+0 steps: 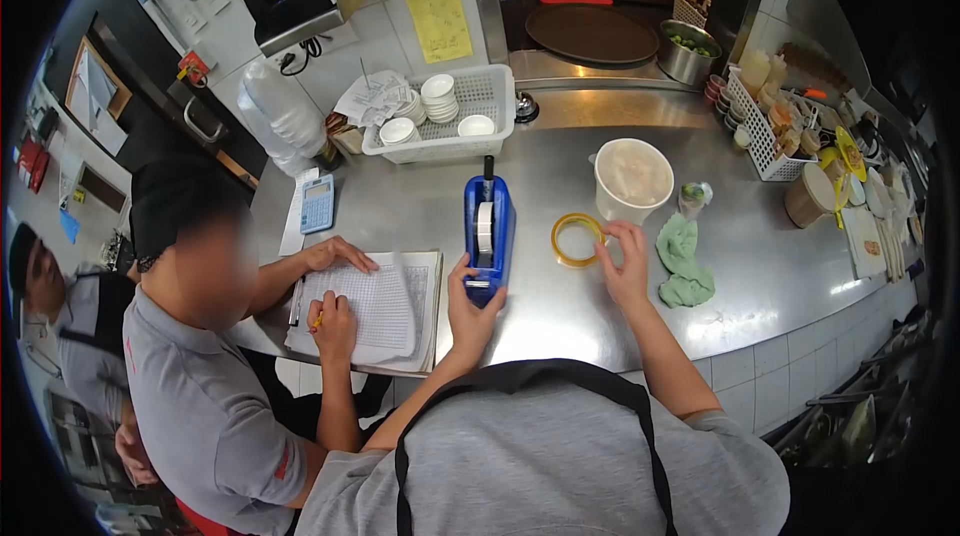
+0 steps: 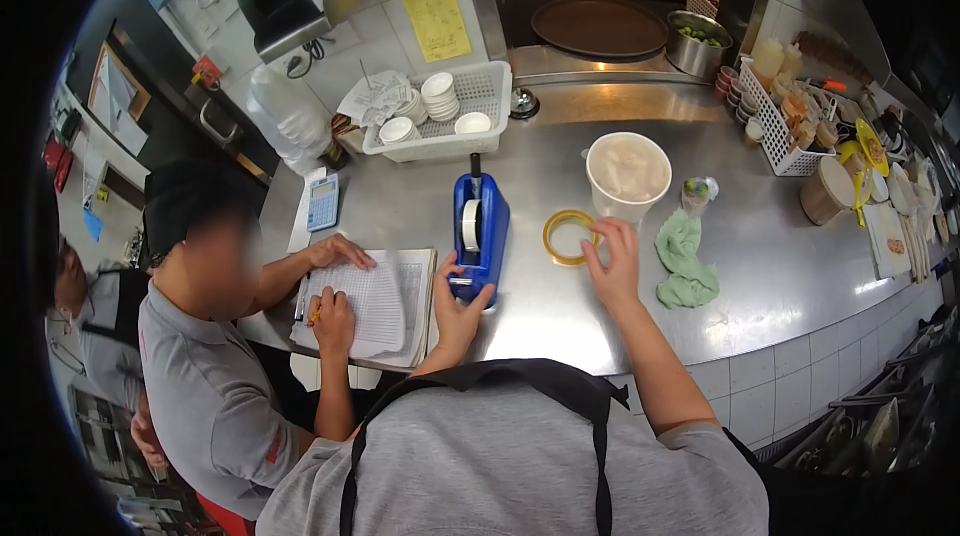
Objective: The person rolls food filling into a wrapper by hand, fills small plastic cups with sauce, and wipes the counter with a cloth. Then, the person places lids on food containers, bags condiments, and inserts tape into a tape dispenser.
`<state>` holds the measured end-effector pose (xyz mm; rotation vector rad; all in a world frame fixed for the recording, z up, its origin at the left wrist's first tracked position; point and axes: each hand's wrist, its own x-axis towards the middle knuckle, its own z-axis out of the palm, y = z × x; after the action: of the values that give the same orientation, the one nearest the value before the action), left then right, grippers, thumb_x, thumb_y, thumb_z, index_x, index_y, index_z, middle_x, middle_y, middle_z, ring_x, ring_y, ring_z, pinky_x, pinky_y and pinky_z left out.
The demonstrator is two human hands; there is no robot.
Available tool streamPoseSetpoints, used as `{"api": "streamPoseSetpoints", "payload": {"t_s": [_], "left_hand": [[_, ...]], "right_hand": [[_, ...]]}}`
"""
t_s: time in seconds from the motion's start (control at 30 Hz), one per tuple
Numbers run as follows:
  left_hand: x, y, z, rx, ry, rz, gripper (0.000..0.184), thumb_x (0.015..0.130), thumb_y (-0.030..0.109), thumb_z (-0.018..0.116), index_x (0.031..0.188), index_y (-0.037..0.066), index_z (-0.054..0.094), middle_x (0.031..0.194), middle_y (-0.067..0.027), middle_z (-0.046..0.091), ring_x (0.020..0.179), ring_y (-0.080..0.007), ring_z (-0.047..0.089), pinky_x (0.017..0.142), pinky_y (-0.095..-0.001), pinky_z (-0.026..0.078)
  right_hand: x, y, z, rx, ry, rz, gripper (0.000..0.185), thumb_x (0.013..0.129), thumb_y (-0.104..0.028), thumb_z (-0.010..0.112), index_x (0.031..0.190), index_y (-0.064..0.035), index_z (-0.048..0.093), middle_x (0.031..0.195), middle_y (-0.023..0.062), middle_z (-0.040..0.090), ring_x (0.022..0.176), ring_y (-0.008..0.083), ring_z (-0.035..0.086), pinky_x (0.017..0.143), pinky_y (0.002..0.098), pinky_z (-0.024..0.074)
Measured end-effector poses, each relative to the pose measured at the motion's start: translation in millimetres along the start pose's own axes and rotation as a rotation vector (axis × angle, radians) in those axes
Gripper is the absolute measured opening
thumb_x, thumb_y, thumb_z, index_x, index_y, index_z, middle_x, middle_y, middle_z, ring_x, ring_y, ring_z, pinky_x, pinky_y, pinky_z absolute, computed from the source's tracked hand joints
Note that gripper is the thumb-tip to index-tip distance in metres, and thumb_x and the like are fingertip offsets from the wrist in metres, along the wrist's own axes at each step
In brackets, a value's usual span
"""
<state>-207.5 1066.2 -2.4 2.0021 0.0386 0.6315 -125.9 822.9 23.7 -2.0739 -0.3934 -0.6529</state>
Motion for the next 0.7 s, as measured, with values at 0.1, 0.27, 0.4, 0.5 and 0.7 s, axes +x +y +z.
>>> {"api": "streamPoseSetpoints", "payload": {"t_s": [0.1,0.27,0.4,0.5,0.7], "left_hand": [[-6.1,15.0,-6.4,-0.214,-0.011,-0.179,0.075,0.068,0.017,0.077,0.125,0.005,0.03,0.142,-0.0165,0.021,0.125,-0.0326,0.035,0.103,-0.0379,0.03],[56.4,25.3,-23.2,0.2,0.007,0.09,0.064,0.072,0.021,0.074,0.122,0.003,0.039,0.109,-0.0128,0.051,0.092,-0.0217,0.054,0.079,-0.0339,0.044],[83.6,38.2,-13.2,0.247,-0.254,-0.145,0.048,0.073,0.016,0.071,0.11,-0.001,0.046,0.073,-0.0062,0.054,0.06,-0.0161,0.053,0.056,-0.0297,0.044],[90.3,26.5,-10.2,0.27,-0.262,-0.048,0.037,0.076,0.011,0.066,0.104,-0.002,0.045,0.064,-0.0052,0.054,0.057,-0.0146,0.053,0.053,-0.0289,0.043],[112.4,22.8,-7.8,0.136,-0.329,-0.255,0.046,0.081,0.018,0.061,0.118,-0.003,0.042,0.069,-0.0113,0.059,0.059,-0.0221,0.059,0.055,-0.0336,0.045]], "right_hand": [[28.4,-23.0,26.3,0.165,-0.168,-0.05,0.027,0.077,-0.013,0.065,0.102,-0.005,0.057,0.097,0.011,0.055,0.089,0.0254,0.054,0.078,0.0338,0.0437],[96.7,-39.5,110.3,0.218,-0.29,0.098,0.041,0.076,-0.028,0.069,0.106,-0.0046,0.055,0.076,0.0067,0.057,0.068,0.0199,0.056,0.062,0.0321,0.0457],[125.2,-45.2,136.1,0.169,-0.458,0.105,0.038,0.075,-0.034,0.069,0.096,-0.0045,0.056,0.071,0.0082,0.058,0.064,0.0236,0.057,0.06,0.035,0.0453],[136.9,-57.2,103.2,0.375,0.008,0.088,0.03,0.078,-0.03,0.067,0.091,-0.0056,0.056,0.067,0.0068,0.058,0.061,0.0207,0.057,0.057,0.0329,0.0449],[124.2,7.4,78.3,0.395,-0.034,0.406,0.025,0.079,-0.022,0.067,0.092,-0.0052,0.053,0.072,0.006,0.059,0.063,0.0163,0.059,0.056,0.0286,0.046]]}}
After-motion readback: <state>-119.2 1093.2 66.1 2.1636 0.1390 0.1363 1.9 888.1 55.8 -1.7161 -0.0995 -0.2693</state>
